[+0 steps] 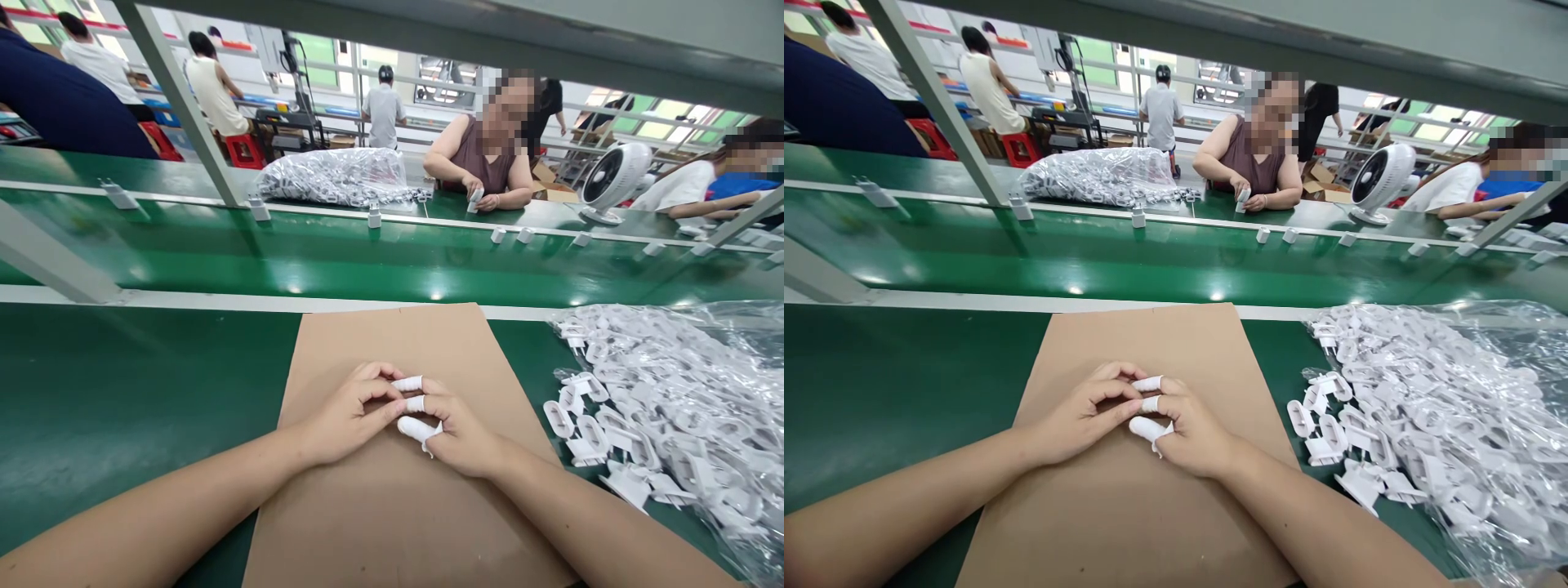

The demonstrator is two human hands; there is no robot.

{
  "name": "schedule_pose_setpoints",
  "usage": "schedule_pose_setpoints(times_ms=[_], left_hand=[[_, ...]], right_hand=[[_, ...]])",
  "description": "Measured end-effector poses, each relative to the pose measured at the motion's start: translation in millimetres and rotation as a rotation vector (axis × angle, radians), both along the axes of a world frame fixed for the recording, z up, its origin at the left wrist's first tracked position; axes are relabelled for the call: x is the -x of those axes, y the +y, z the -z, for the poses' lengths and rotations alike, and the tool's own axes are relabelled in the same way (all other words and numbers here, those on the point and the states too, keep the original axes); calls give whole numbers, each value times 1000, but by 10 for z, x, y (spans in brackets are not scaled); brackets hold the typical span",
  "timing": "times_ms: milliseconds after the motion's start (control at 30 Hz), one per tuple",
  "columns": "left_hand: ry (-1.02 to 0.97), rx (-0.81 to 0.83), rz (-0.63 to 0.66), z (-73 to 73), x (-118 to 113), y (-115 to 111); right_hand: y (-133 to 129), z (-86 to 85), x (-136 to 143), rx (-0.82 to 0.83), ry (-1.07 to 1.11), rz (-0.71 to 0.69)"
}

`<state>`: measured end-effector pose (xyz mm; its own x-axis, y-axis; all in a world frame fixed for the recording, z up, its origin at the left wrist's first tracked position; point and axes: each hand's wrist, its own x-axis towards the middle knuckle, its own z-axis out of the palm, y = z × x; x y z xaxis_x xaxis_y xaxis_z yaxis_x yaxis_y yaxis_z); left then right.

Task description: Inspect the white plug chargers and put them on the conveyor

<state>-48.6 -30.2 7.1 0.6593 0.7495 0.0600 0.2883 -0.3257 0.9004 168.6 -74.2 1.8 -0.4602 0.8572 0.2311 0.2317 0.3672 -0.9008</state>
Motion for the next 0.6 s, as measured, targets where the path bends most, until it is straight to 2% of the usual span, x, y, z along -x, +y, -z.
schedule_pose_setpoints(times_ms=[267, 600], left_hand=[[-30, 38, -9, 17, 9, -9], [-69, -20, -1, 103, 10, -6]], right_hand=[[12, 74, -4, -56, 37, 1], [12, 136, 9, -69, 18, 22]])
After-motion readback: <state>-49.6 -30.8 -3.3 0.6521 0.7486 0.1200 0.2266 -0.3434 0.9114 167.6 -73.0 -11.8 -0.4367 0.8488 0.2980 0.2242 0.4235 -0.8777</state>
